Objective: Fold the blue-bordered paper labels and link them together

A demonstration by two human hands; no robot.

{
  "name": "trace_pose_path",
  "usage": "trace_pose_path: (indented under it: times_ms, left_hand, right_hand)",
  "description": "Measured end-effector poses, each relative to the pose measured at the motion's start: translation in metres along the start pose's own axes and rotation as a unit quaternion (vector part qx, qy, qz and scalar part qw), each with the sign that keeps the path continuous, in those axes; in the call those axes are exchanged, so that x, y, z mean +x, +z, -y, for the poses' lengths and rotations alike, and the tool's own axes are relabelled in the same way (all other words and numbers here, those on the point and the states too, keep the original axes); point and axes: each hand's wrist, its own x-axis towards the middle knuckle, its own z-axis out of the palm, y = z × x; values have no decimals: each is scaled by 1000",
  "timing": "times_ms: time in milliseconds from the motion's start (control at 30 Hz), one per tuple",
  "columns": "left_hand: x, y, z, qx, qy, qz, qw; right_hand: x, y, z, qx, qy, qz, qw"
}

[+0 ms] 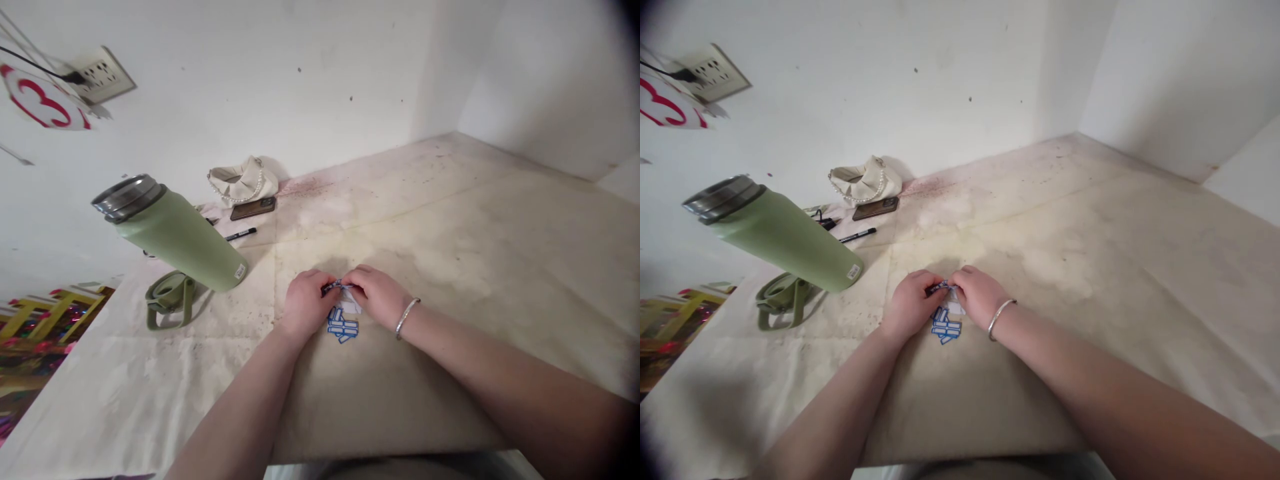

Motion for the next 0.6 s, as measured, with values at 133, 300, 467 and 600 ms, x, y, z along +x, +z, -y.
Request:
trace_pose_path:
  times_ms: [133, 300, 467, 600]
  left_hand:
    - [-1, 1, 1, -8, -12, -16, 1000]
    - [-1, 2, 1, -8, 3, -20, 1000]
    - [-1, 4, 1, 0, 15, -18, 1000]
    - [-1, 4, 2, 2, 14, -14, 1000]
  right_hand:
    - [-2, -2, 4, 4, 13, -20, 1000]
    - [-4, -5, 6, 7, 30, -47, 998]
    - [-3, -4, 5, -1, 29, -28, 999]
    - [-2, -3, 5, -14, 24, -6, 1000]
